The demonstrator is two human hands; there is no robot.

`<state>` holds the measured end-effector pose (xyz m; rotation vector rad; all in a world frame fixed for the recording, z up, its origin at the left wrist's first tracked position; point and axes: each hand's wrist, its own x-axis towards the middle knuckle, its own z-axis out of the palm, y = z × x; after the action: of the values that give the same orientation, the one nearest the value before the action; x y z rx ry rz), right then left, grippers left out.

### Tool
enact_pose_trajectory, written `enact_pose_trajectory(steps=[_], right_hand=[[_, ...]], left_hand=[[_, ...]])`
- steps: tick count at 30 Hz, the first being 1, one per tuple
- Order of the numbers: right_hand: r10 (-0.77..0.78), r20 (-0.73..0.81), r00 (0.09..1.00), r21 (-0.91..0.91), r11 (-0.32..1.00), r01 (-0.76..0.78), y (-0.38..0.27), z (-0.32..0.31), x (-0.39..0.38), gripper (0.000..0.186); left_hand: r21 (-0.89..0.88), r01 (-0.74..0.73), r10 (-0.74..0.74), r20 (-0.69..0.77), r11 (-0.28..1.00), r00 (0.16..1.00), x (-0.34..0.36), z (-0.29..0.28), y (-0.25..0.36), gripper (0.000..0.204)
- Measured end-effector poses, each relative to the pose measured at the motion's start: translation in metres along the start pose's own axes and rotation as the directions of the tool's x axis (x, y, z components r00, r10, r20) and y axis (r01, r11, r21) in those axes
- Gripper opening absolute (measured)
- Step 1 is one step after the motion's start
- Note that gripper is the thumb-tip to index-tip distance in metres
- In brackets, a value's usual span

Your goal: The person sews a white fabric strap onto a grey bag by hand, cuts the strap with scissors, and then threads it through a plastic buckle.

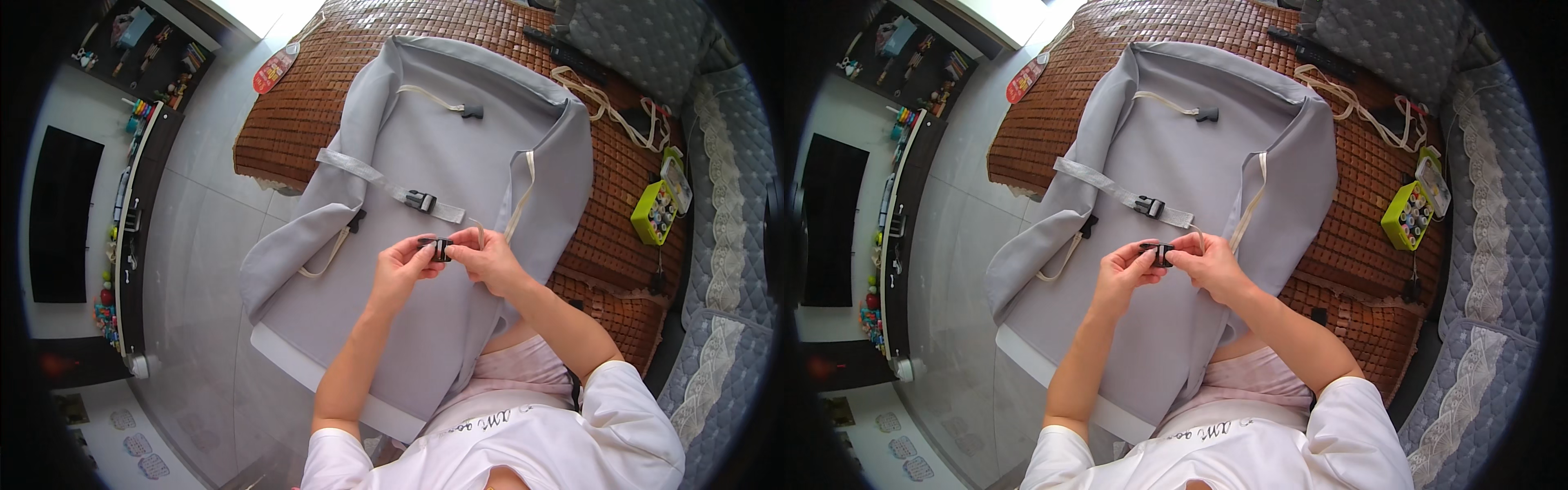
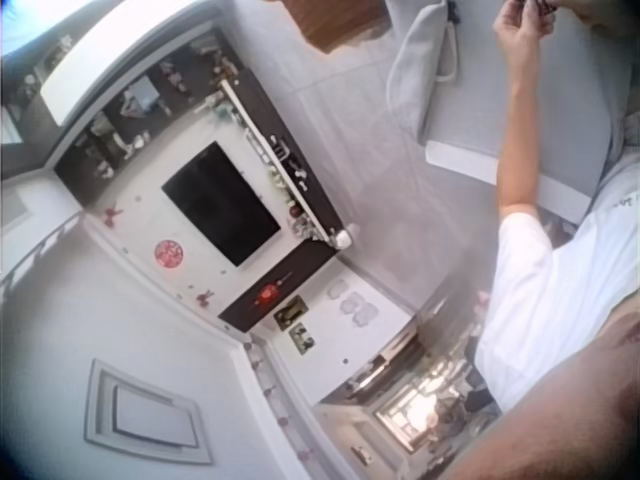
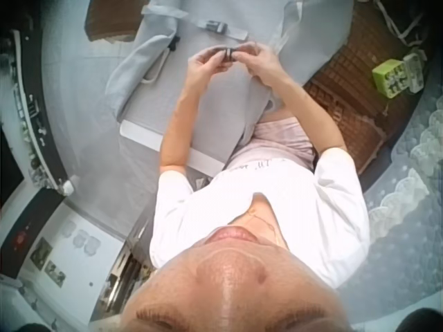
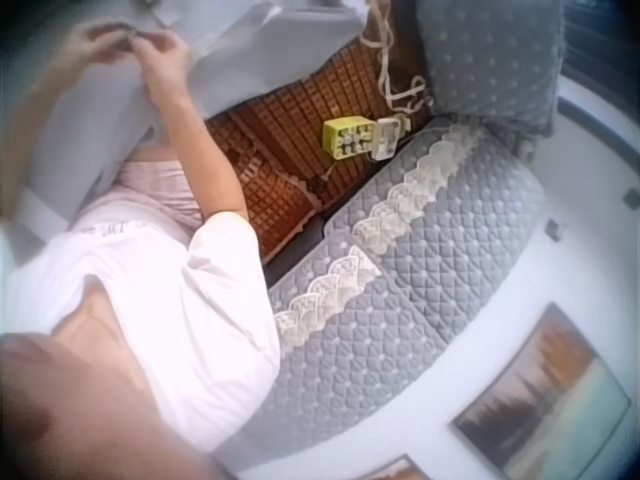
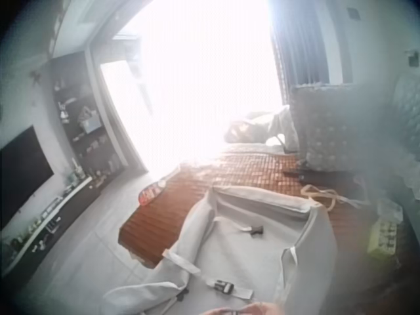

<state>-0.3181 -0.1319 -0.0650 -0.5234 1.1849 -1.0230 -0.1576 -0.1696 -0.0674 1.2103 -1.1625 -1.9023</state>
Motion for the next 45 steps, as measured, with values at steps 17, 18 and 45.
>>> enact_pose_trajectory(steps=[17,18,45], right_hand=[[-0.368,-0.001,0.93,-0.375,0.862,0.341,0.008,0.0,0.002,0.017],[-0.369,-0.004,0.929,-0.377,0.861,0.341,0.01,0.0,0.003,0.017],[0.007,0.073,0.997,0.094,0.995,-0.014,0.006,-0.019,0.008,0.018]], left_hand=[[-0.222,0.134,-0.136,0.007,0.966,0.991,-0.001,-0.008,0.011,0.028],[-0.223,0.134,-0.135,0.01,0.966,0.991,-0.001,-0.008,0.009,0.028],[-0.267,0.119,-0.122,0.004,0.956,0.993,0.005,-0.014,0.014,0.034]])
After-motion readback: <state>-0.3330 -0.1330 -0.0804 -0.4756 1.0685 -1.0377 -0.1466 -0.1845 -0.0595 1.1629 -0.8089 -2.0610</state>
